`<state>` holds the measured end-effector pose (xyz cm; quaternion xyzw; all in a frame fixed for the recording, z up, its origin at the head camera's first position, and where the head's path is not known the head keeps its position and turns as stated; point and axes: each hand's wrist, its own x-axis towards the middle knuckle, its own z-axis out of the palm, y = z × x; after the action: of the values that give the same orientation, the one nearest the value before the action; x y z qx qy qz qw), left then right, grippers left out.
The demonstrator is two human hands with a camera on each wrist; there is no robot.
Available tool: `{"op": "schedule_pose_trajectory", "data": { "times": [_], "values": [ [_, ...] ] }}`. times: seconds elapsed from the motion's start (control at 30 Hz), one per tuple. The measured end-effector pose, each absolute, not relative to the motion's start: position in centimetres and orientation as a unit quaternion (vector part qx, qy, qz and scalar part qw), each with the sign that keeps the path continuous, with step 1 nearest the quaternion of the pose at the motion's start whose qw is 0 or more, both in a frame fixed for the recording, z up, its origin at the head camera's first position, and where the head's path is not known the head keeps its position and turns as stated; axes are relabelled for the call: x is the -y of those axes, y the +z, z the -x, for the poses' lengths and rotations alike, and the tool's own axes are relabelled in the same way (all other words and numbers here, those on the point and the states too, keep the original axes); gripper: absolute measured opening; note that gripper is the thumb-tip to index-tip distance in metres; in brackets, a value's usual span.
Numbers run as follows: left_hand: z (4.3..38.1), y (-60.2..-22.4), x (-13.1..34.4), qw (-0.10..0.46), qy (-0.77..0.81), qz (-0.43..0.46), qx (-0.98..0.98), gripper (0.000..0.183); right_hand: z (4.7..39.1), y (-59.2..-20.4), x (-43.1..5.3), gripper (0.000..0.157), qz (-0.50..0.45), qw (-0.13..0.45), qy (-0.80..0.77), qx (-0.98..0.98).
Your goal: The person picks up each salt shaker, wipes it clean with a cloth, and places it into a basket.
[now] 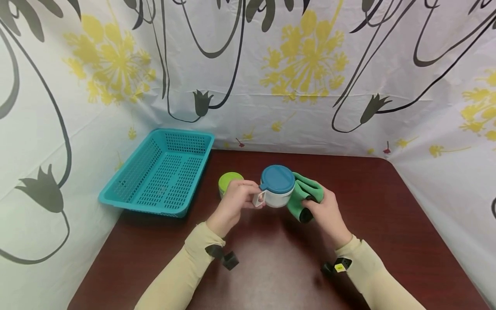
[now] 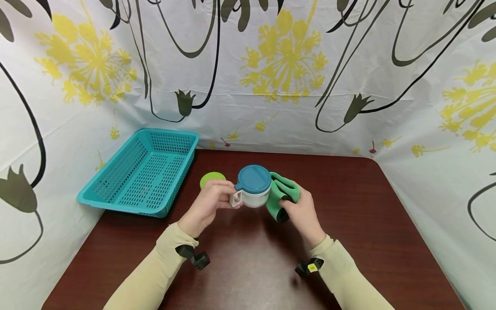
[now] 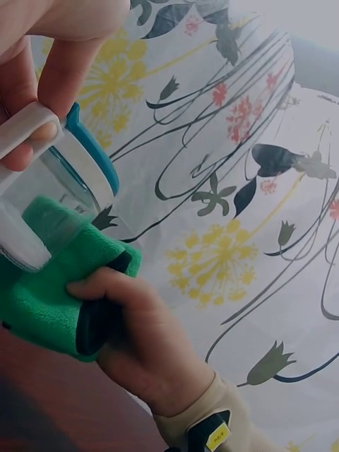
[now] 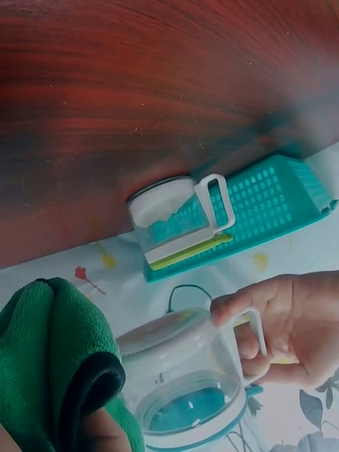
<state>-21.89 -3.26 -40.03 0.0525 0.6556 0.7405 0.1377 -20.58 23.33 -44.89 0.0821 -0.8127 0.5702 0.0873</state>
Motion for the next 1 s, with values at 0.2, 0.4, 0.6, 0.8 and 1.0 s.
{"op": "schedule_pose_trajectory", "data": {
  "times": [0.2,0.4,0.6,0.8,1.0],
  "values": [
    [21.8,-40.4,3.4,0.154,0.729,-0.060,-0.664,0.018,20.6,-44.0,-23.5,0.063,-0.117,0.096,0.583,0.798],
    [21.8,-40.8,3.3,0.166,0.725,-0.061,-0.665,0.018,19.5,-40.8,-23.0,0.060,-0.136,0.108,0.585,0.792],
    [21.7,-41.1,3.3,0.169,0.729,-0.070,-0.659,0.016,18.7,-38.8,-22.8,0.060,-0.153,0.122,0.598,0.777],
    [21.4,-41.3,3.4,0.172,0.731,-0.084,-0.655,0.017,18.5,-37.9,-22.9,0.057,-0.145,0.148,0.590,0.781],
    [21.2,-41.2,3.4,0.172,0.726,-0.092,-0.660,0.017,18.9,-38.1,-23.5,0.059,-0.134,0.173,0.594,0.774]
  ]
}}
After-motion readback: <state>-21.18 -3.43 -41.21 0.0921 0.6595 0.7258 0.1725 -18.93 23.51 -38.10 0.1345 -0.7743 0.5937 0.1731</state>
